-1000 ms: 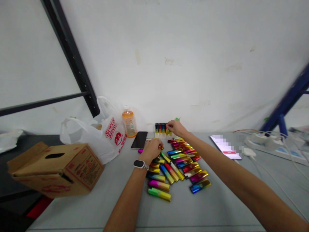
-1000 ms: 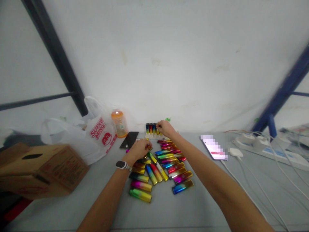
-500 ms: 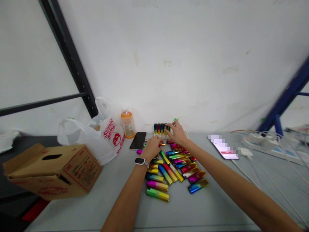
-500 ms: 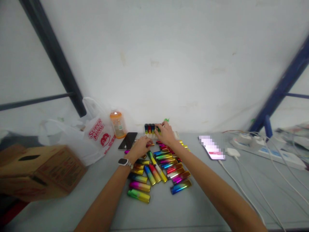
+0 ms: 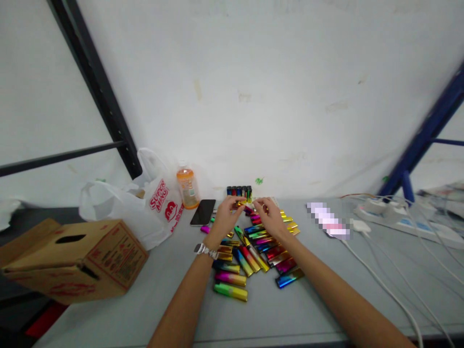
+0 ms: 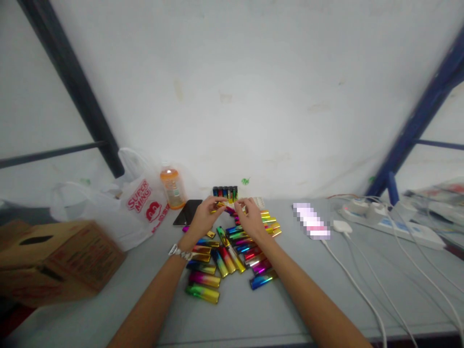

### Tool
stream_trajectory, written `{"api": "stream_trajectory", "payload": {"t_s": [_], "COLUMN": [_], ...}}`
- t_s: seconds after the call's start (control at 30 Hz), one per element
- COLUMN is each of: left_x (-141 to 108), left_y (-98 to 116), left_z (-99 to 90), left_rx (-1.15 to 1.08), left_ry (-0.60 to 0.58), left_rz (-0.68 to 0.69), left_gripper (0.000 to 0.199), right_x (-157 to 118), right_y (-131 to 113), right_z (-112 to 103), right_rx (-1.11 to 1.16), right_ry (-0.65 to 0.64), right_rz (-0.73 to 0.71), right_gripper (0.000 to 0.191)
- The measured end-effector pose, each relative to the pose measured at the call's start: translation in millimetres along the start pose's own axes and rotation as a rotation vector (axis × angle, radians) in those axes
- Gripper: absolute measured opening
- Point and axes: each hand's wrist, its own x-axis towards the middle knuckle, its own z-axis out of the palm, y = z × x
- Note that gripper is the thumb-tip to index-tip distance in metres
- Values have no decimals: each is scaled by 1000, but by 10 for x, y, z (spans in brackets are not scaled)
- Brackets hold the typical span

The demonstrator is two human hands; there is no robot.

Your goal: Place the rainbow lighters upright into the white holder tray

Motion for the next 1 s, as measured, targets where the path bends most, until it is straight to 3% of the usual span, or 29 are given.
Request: {"api": "stream_trajectory", "payload": {"t_s": [0.1, 0.23, 0.33, 0.47, 0.6, 0.77, 0.87, 1.0], "left_x": [-44, -109, -158, -207, -205, -181, -185, -203], "left_y": [34, -25, -62, -31, 2, -59, -96, -116], "left_z": [32, 52, 69, 87, 3, -104, -72, 8], "left_rx": [-302, -393, -318, -64, 142, 240, 284, 306], "left_ry": [69, 87, -45, -191, -152, -128, -136, -146], "left_rz": [-89, -206, -197, -105, -34, -42, -15, 34], "left_gripper": [26, 36, 36, 26, 23, 28, 28, 26], "right_x": [-54, -74, -83, -110, -141, -169, -170, -170], "right_y": [-60, -58, -38, -70, -146, -182, -186, -205], "right_z": [14, 43, 48, 58, 80, 111, 123, 121], "right_rx": [174, 514, 620, 543, 629, 681, 636, 527], "right_ry": [-87, -101, -56, 13, 40, -38, -15, 60], "right_rz": [89, 212, 296, 263, 241, 496, 632, 611], "right_gripper": [35, 36, 35, 34, 36, 48, 51, 44]}}
